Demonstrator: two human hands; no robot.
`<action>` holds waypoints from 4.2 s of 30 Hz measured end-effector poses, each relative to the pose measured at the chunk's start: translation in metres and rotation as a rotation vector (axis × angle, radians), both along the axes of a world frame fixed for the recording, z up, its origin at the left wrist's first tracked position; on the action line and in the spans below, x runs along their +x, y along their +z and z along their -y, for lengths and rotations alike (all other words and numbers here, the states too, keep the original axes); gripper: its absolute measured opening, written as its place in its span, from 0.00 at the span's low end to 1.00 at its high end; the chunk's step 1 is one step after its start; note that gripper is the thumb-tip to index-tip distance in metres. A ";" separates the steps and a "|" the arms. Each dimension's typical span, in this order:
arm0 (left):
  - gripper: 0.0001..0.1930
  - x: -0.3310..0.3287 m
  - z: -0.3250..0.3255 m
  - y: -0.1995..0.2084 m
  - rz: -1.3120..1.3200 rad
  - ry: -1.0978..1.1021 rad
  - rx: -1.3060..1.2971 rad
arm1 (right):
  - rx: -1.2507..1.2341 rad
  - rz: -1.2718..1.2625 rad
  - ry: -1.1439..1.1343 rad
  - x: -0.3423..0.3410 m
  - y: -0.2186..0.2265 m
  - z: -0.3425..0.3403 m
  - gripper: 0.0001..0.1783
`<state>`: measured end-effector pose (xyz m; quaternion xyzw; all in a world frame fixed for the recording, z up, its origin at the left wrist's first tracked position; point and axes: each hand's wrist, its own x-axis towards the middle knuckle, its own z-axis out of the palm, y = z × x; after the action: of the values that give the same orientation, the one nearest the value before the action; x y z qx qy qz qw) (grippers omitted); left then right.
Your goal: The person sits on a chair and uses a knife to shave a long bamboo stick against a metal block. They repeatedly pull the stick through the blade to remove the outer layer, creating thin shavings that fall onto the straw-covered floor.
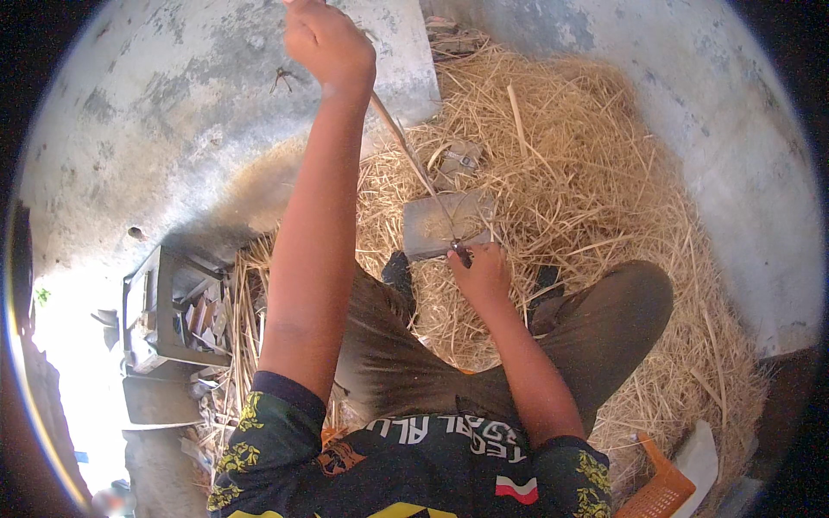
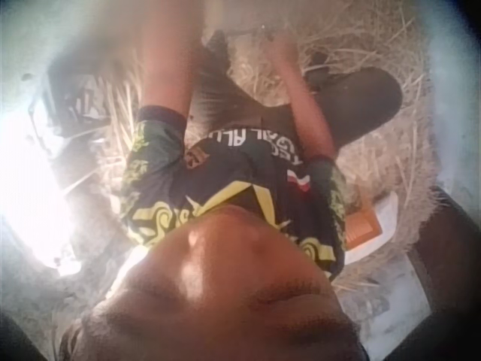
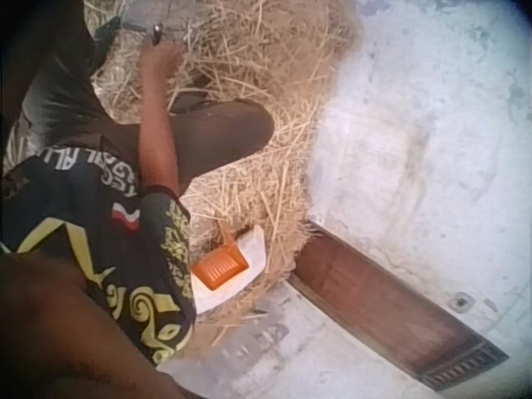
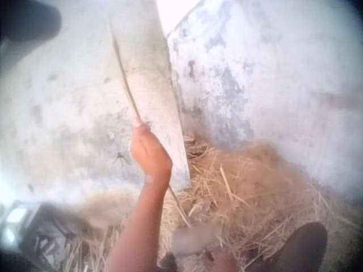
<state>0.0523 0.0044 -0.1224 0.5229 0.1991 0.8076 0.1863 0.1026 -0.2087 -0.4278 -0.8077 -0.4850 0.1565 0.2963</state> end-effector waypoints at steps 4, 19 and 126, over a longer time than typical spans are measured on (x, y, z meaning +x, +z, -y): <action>0.28 0.005 -0.001 -0.003 0.022 0.013 0.095 | -0.074 -0.052 -0.076 0.004 -0.003 -0.006 0.47; 0.25 0.006 0.000 -0.006 -0.014 0.031 0.131 | -0.513 -0.240 0.142 0.001 -0.052 -0.008 0.55; 0.24 0.018 0.006 -0.002 -0.124 0.086 0.046 | 0.018 -0.232 0.071 0.005 -0.001 0.019 0.26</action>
<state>0.0701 -0.0012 -0.1239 0.5672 0.2137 0.7852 0.1266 0.1079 -0.2277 -0.4287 -0.7638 -0.4772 0.2547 0.3521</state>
